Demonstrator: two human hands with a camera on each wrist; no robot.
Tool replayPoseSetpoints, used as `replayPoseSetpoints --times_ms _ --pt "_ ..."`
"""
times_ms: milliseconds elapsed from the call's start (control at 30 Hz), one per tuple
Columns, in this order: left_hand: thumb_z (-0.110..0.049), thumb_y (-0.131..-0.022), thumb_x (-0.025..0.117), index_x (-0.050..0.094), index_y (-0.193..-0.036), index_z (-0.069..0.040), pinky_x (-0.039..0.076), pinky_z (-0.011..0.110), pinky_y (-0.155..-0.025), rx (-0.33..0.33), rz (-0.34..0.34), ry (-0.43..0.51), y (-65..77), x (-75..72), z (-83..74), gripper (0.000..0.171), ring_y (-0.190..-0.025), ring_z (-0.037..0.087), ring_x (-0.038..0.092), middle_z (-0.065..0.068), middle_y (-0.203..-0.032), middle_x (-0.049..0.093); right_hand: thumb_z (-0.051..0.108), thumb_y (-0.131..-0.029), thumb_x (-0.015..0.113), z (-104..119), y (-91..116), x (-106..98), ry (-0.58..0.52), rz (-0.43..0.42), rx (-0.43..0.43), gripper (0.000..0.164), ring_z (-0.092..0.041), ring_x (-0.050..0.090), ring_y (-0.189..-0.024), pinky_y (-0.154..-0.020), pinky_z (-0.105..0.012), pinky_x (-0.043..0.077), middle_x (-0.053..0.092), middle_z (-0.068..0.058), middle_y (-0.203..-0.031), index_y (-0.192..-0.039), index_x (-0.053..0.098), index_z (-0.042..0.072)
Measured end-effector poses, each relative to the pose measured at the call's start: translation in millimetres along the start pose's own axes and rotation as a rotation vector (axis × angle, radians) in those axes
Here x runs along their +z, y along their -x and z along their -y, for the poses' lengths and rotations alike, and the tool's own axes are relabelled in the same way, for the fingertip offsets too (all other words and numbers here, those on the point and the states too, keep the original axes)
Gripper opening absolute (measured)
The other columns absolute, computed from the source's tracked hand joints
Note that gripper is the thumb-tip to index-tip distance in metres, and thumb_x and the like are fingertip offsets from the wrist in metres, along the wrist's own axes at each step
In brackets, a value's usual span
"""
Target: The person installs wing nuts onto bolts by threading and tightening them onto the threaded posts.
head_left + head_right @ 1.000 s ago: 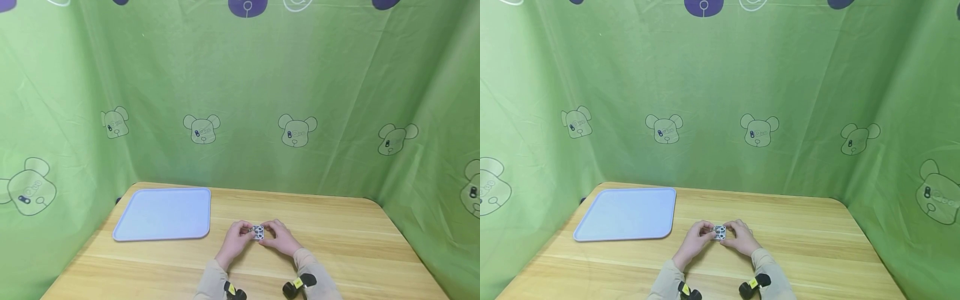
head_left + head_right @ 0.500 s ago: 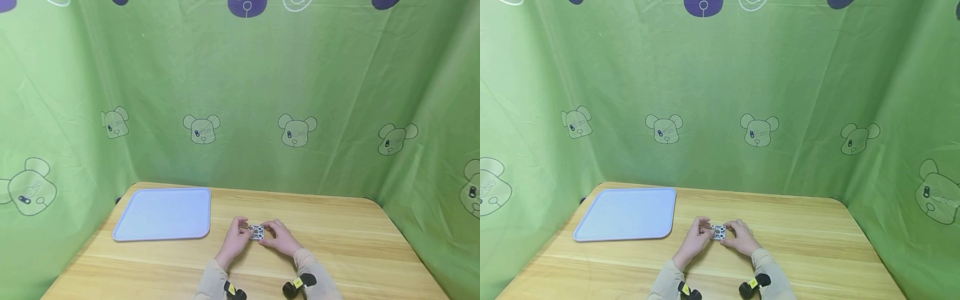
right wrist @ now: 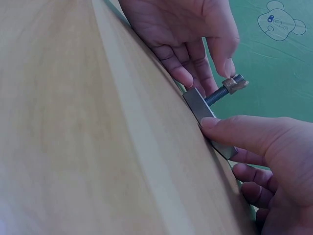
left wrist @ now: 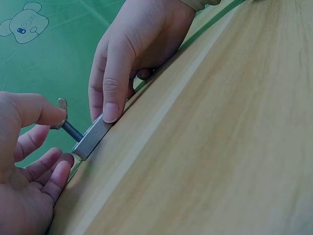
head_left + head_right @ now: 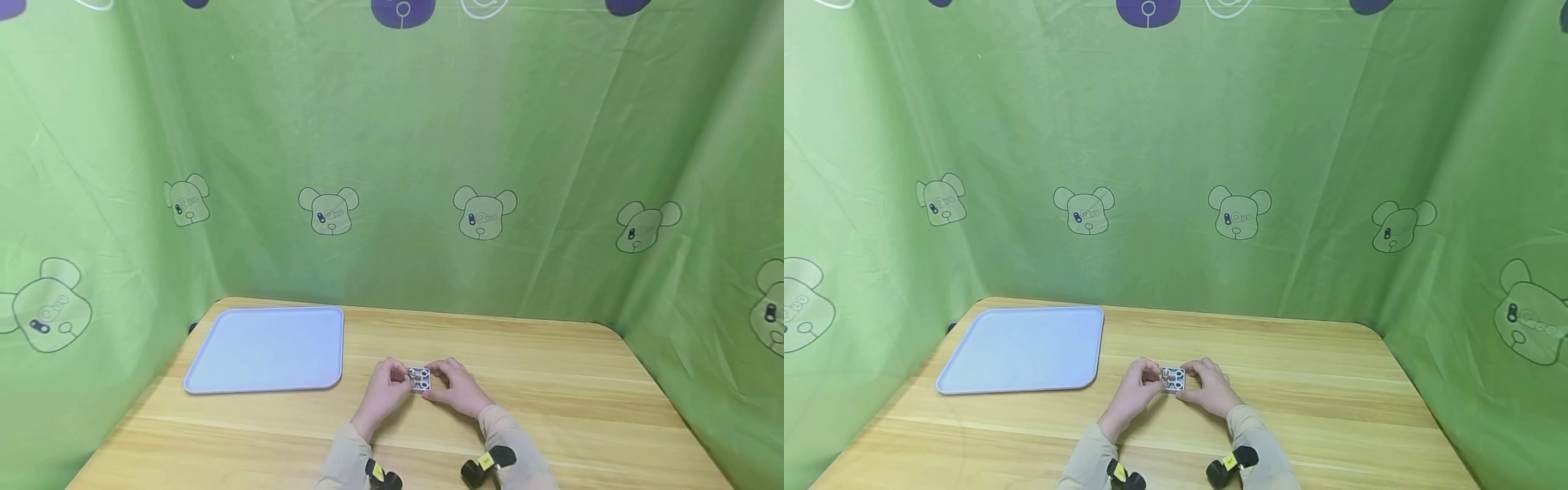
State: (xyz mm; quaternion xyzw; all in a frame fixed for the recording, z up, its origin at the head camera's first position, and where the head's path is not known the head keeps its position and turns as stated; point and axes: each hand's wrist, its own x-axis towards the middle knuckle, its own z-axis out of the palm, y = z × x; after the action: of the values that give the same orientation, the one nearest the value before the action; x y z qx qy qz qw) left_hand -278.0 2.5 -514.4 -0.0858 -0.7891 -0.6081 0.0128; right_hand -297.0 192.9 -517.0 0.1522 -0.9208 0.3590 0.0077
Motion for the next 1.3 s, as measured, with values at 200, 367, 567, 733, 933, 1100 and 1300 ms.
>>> replayPoseSetpoints --times_ms 200,367,567,733,933,1100,1300 --pt "-0.007 -0.079 0.072 0.059 -0.102 0.000 0.052 0.024 -0.079 -0.003 0.019 0.011 2.8 -1.1 -1.1 0.027 -0.092 0.018 0.059 0.015 -0.109 0.053 0.033 -0.072 0.083 -0.2 0.1 -0.1 -0.006 0.001 -0.009 0.054 -0.013 0.045 -0.088 -0.079 -0.028 0.040 0.054 0.000 -0.098 -0.118 0.064 0.012" --pt "-0.008 -0.078 0.073 0.060 -0.104 0.001 0.050 0.024 -0.077 0.004 0.029 0.009 1.7 -1.1 0.9 0.030 -0.091 0.018 0.058 0.016 -0.109 0.055 0.033 -0.072 0.083 -0.6 0.1 0.0 -0.001 -0.002 -0.011 0.054 -0.013 0.045 -0.088 -0.078 -0.027 0.040 0.055 0.000 -0.099 -0.118 0.064 0.012" --pt "-0.014 -0.085 0.071 0.062 -0.103 -0.001 0.051 0.022 -0.078 0.063 0.029 0.000 2.2 -2.2 2.0 0.024 -0.090 0.014 0.057 0.014 -0.107 0.056 0.033 -0.072 0.083 -1.0 -0.3 -0.2 -0.002 -0.006 -0.016 0.053 -0.013 0.046 -0.089 -0.079 -0.027 0.041 0.055 0.000 -0.100 -0.117 0.064 0.012" --pt "-0.014 -0.089 0.067 0.063 -0.102 -0.002 0.050 0.023 -0.076 0.116 0.016 -0.041 2.1 -2.3 4.6 0.019 -0.088 0.012 0.055 0.013 -0.103 0.057 0.033 -0.072 0.083 -1.6 -0.8 -0.1 -0.004 -0.005 -0.014 0.053 -0.013 0.046 -0.090 -0.079 -0.027 0.041 0.056 -0.001 -0.100 -0.117 0.064 0.012" --pt "-0.015 -0.090 0.066 0.066 -0.103 -0.007 0.048 0.024 -0.081 0.047 0.022 -0.053 0.3 -2.0 3.5 0.016 -0.093 0.014 0.055 0.010 -0.105 0.059 0.033 -0.072 0.083 -2.8 -1.3 1.1 0.001 -0.002 -0.009 0.053 -0.013 0.046 -0.088 -0.079 -0.027 0.040 0.055 0.000 -0.099 -0.117 0.064 0.013" --pt "-0.012 -0.091 0.064 0.067 -0.105 -0.006 0.047 0.023 -0.079 0.048 0.024 -0.067 -0.1 -1.0 3.2 0.016 -0.092 0.014 0.055 0.010 -0.104 0.059 0.033 -0.071 0.084 -2.9 -1.5 1.7 -0.003 -0.005 -0.005 0.053 -0.013 0.046 -0.089 -0.079 -0.028 0.041 0.055 0.000 -0.099 -0.116 0.065 0.013" --pt "-0.007 -0.088 0.064 0.054 -0.115 0.001 0.051 0.021 -0.075 -0.012 0.018 0.069 1.3 -0.1 -0.5 0.030 -0.091 0.016 0.059 0.015 -0.107 0.061 0.033 -0.071 0.083 -2.7 -1.5 1.6 0.003 -0.006 -0.001 0.053 -0.013 0.044 -0.087 -0.078 -0.027 0.040 0.054 0.001 -0.097 -0.117 0.064 0.013"
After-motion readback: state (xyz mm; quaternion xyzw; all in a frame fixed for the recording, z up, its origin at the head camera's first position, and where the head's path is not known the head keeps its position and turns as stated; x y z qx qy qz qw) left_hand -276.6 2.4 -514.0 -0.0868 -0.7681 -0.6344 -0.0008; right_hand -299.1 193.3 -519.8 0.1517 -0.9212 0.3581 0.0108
